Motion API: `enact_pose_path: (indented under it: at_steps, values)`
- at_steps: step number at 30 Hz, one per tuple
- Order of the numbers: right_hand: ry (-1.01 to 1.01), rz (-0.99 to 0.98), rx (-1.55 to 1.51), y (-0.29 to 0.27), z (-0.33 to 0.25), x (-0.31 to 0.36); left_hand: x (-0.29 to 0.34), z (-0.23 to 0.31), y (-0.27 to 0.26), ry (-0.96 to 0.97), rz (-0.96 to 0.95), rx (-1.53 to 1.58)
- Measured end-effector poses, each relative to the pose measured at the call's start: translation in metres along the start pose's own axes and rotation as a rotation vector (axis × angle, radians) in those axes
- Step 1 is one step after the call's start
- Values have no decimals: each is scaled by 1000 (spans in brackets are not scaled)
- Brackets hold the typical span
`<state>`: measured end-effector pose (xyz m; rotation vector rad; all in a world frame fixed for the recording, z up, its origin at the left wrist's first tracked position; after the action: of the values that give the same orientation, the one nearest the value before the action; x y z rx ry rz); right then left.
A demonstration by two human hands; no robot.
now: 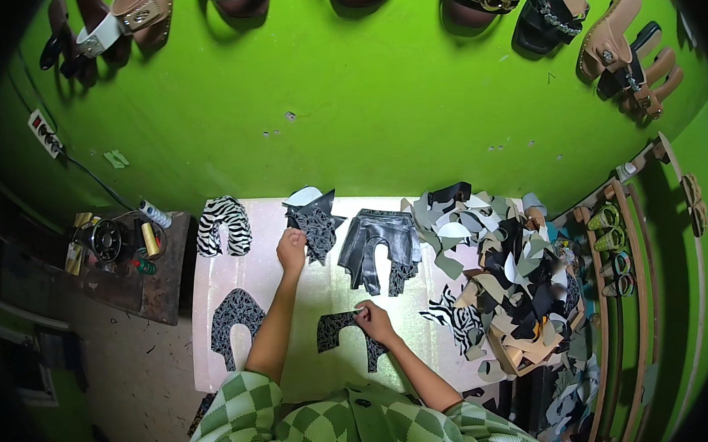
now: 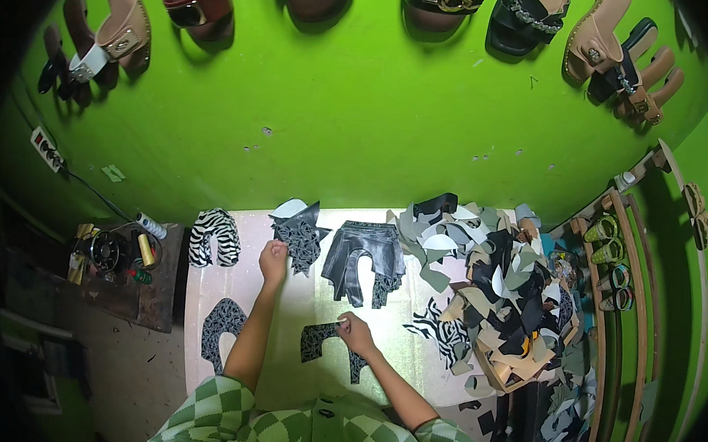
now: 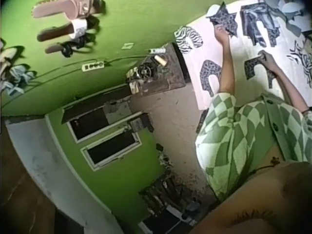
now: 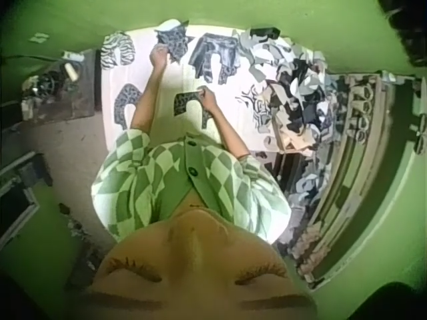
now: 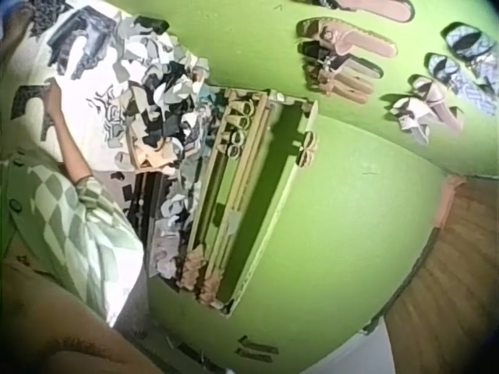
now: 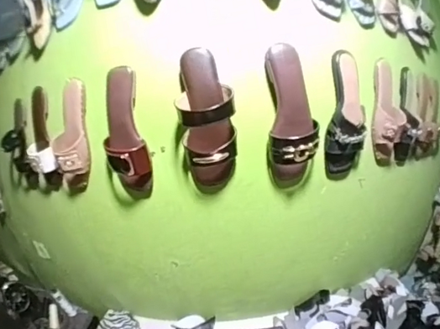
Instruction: Sorting and organizing cut pieces of shoe upper material on a work table.
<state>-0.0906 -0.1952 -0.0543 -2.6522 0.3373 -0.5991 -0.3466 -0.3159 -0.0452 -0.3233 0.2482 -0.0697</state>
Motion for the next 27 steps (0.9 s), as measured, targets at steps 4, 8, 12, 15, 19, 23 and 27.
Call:
enact_pose_path:
  at_steps: [4,8,12,15,19,23,27]
  values:
    - [142,-110,-601,3,-6,-7,65,27,-3,-395,-192,456]
    - [283,-234,-758,-2,-18,-1,132,31,-9,-607,-191,569]
    - [313,-247,-810,-4,2,7,165,28,-14,-660,-146,590]
    - [388,-343,-910,-11,-14,24,173,23,-22,-646,-140,609]
    - [402,-348,-973,-17,-28,32,175,30,-20,-585,-110,630]
    - [287,-125,-773,-23,-3,9,176,43,-17,-612,-139,645]
    - [174,-78,-580,-35,9,-7,170,18,-34,-609,-213,430]
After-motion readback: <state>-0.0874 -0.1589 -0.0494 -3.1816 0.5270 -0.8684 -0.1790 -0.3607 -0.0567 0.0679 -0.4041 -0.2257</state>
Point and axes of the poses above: each hand's wrist, its own x-axis away from the middle knuckle, its own y-axis out of the palm, z = x × y, the point moved 2 cm from there along -x, towards the middle knuckle, and after that the axes turned 6 degrees about y, right-handed, at the moved point
